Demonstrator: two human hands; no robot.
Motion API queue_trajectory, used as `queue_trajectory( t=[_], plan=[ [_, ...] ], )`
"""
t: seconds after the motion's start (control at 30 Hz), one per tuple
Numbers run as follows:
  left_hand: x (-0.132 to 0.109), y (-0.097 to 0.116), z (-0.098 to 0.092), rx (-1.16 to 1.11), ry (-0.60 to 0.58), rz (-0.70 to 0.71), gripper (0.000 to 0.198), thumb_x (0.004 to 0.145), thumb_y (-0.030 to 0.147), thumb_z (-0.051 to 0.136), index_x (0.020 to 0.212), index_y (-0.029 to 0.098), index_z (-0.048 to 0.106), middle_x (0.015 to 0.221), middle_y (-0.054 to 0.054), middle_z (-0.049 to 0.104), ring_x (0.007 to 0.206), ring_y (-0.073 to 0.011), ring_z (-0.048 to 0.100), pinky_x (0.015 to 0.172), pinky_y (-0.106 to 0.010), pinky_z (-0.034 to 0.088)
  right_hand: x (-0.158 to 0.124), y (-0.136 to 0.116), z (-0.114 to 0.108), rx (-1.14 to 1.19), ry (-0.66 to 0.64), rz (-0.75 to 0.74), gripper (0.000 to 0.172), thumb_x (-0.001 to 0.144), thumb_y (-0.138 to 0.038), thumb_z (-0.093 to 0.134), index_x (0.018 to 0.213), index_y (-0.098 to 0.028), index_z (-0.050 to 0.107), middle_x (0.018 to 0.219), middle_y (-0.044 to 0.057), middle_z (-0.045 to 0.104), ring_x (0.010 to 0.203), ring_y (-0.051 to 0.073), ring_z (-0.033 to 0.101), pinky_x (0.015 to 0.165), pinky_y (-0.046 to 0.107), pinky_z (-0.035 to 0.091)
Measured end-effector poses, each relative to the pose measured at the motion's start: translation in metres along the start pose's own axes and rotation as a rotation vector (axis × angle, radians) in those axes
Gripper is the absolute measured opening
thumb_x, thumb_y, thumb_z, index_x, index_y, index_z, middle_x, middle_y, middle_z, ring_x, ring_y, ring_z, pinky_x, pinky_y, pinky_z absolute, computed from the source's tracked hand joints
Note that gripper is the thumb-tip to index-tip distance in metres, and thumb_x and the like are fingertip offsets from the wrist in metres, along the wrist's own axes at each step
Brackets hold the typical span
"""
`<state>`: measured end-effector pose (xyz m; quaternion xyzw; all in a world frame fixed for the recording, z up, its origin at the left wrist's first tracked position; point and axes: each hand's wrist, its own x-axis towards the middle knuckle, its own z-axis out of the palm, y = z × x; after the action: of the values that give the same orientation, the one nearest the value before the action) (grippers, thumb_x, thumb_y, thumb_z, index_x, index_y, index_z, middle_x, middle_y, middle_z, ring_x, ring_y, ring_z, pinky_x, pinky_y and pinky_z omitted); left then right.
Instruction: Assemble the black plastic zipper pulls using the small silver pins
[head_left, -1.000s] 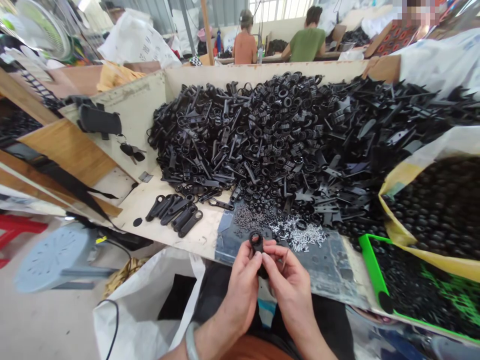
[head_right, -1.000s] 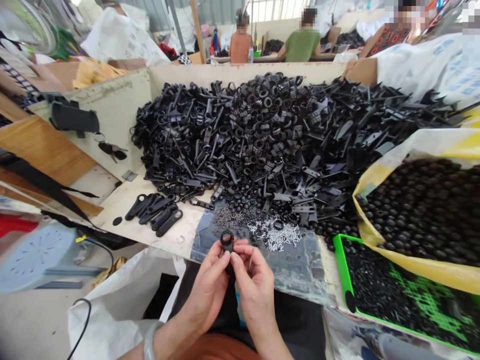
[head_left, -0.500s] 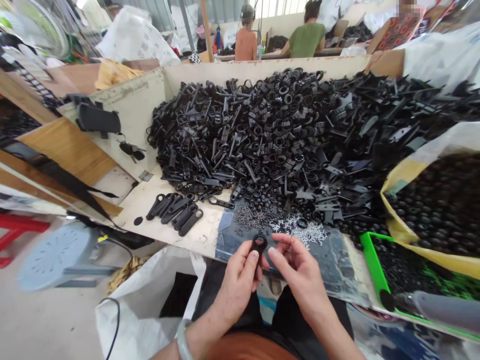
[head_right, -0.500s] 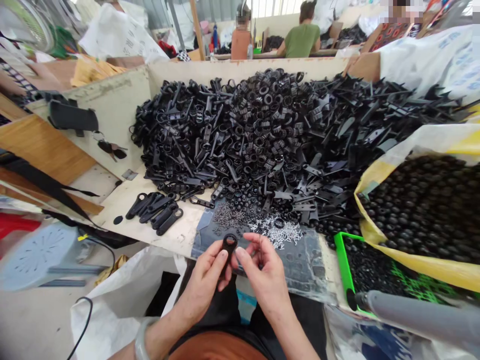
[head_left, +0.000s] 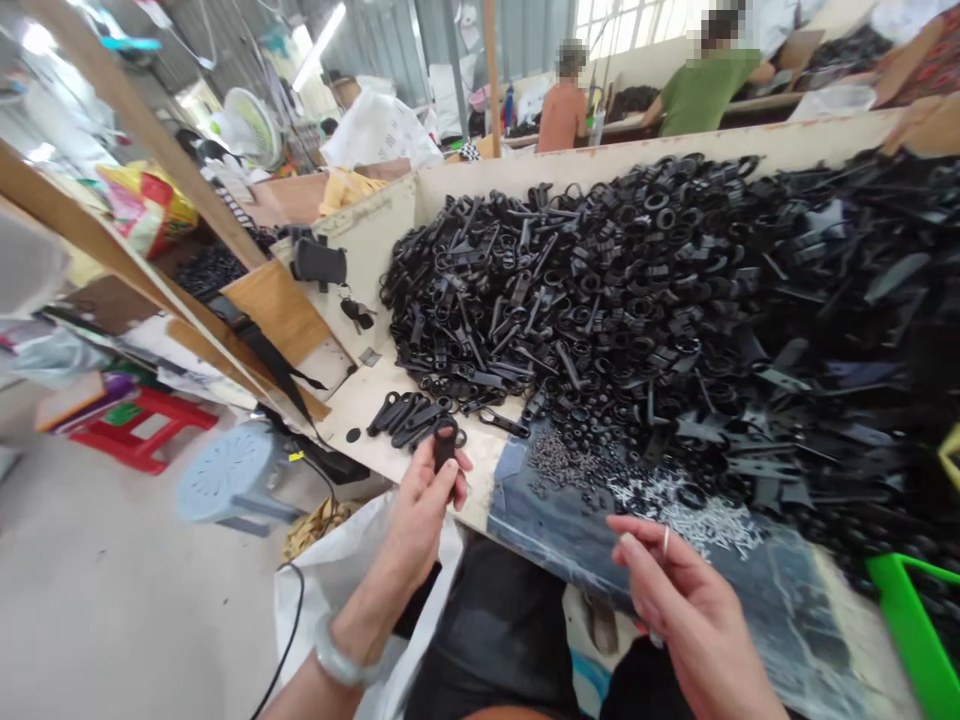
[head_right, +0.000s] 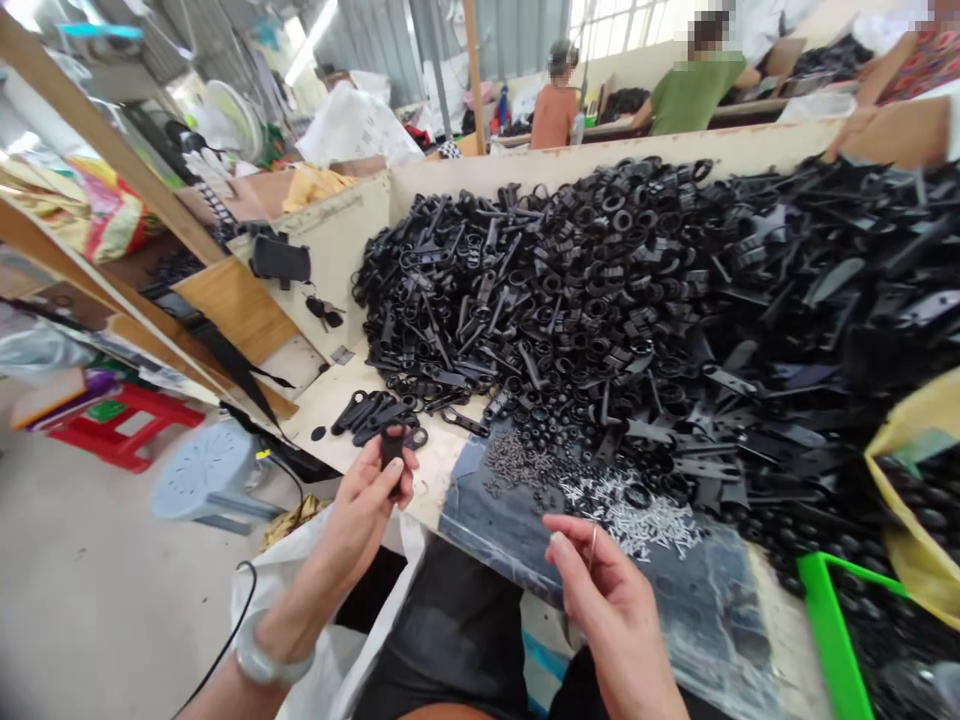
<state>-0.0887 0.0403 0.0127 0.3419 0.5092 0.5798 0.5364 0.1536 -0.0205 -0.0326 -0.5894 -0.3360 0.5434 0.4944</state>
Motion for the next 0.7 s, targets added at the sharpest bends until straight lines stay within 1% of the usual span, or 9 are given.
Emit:
queue_trajectory(
  t=[0.07, 0.1, 0.13, 0.2, 0.3, 0.4, 0.53, 0.63, 0.7],
  plan=[
    [0.011, 0.005, -0.020, 0.059, 0.020, 0.146, 0.056, 0.080, 0.038, 0.080, 0.128, 0.021, 0.056, 0.107, -0.007, 0.068, 0.087, -0.0151, 0.066, 0.071, -0.024, 0.057, 0.011, -0.003, 0.006, -0.101, -0.055, -0.069, 0.049, 0.082, -0.062, 0.072, 0.106, -0.020, 0.075, 0.074, 0.003, 0.066, 0.051, 0.011, 0.047, 0.042, 0.022, 0.034],
    [0.015, 0.005, -0.029, 0.096, 0.031, 0.203, 0.055, 0.083, 0.037, 0.076, 0.131, 0.021, 0.054, 0.114, -0.009, 0.067, 0.097, -0.0186, 0.068, 0.079, -0.030, 0.060, 0.019, -0.007, 0.011, -0.172, -0.097, -0.125, 0.046, 0.084, -0.061, 0.070, 0.104, -0.020, 0.075, 0.075, 0.004, 0.068, 0.055, 0.014, 0.053, 0.044, 0.023, 0.038],
    [0.019, 0.004, -0.038, 0.150, 0.045, 0.254, 0.053, 0.087, 0.037, 0.071, 0.134, 0.021, 0.053, 0.117, -0.010, 0.067, 0.102, -0.0209, 0.069, 0.084, -0.035, 0.061, 0.029, -0.012, 0.017, -0.256, -0.137, -0.194, 0.043, 0.086, -0.059, 0.067, 0.103, -0.021, 0.075, 0.078, 0.005, 0.070, 0.060, 0.016, 0.058, 0.048, 0.025, 0.042],
    [0.027, 0.002, -0.051, 0.336, 0.089, 0.358, 0.046, 0.096, 0.036, 0.059, 0.139, 0.021, 0.050, 0.114, -0.010, 0.069, 0.097, -0.0216, 0.072, 0.086, -0.041, 0.061, 0.050, -0.023, 0.034, -0.461, -0.201, -0.357, 0.036, 0.091, -0.052, 0.060, 0.103, -0.022, 0.075, 0.087, 0.006, 0.074, 0.071, 0.020, 0.066, 0.060, 0.029, 0.050],
    [0.036, 0.000, -0.064, 0.765, 0.137, 0.550, 0.040, 0.101, 0.028, 0.047, 0.140, 0.021, 0.054, 0.120, -0.012, 0.072, 0.105, -0.0236, 0.072, 0.099, -0.046, 0.056, 0.082, -0.040, 0.065, -0.889, -0.212, -0.540, 0.029, 0.097, -0.037, 0.051, 0.110, -0.022, 0.073, 0.103, 0.006, 0.076, 0.086, 0.022, 0.071, 0.074, 0.031, 0.053],
    [0.044, 0.002, -0.066, 1.037, 0.083, 0.718, 0.040, 0.101, 0.021, 0.041, 0.137, 0.022, 0.059, 0.135, -0.012, 0.068, 0.126, -0.0241, 0.063, 0.114, -0.044, 0.044, 0.104, -0.050, 0.094, -1.272, -0.188, -0.561, 0.030, 0.101, -0.031, 0.049, 0.122, -0.023, 0.069, 0.116, 0.007, 0.073, 0.093, 0.022, 0.073, 0.073, 0.030, 0.052],
    [0.054, 0.004, -0.062, 1.147, 0.163, 0.704, 0.041, 0.102, 0.020, 0.041, 0.139, 0.016, 0.059, 0.129, -0.014, 0.071, 0.116, -0.0234, 0.067, 0.102, -0.040, 0.049, 0.119, -0.052, 0.119, -1.389, -0.189, -0.535, 0.021, 0.099, -0.027, 0.054, 0.103, -0.021, 0.074, 0.107, 0.009, 0.074, 0.086, 0.023, 0.074, 0.066, 0.030, 0.049],
    [0.061, 0.001, -0.059, 1.412, 0.206, 0.662, 0.041, 0.100, 0.018, 0.044, 0.137, 0.015, 0.062, 0.112, -0.014, 0.077, 0.107, -0.0275, 0.068, 0.100, -0.048, 0.043, 0.120, -0.053, 0.123, -1.398, -0.175, -0.518, 0.020, 0.098, -0.025, 0.055, 0.095, -0.021, 0.074, 0.104, 0.009, 0.074, 0.086, 0.023, 0.073, 0.066, 0.029, 0.046],
    [0.066, -0.001, -0.059, 1.551, 0.213, 0.663, 0.040, 0.099, 0.015, 0.045, 0.134, 0.017, 0.065, 0.112, -0.014, 0.077, 0.113, -0.0304, 0.064, 0.102, -0.053, 0.035, 0.114, -0.056, 0.117, -1.368, -0.149, -0.506, 0.020, 0.099, -0.025, 0.054, 0.097, -0.021, 0.074, 0.105, 0.008, 0.074, 0.087, 0.023, 0.072, 0.066, 0.029, 0.046]
  ],
)
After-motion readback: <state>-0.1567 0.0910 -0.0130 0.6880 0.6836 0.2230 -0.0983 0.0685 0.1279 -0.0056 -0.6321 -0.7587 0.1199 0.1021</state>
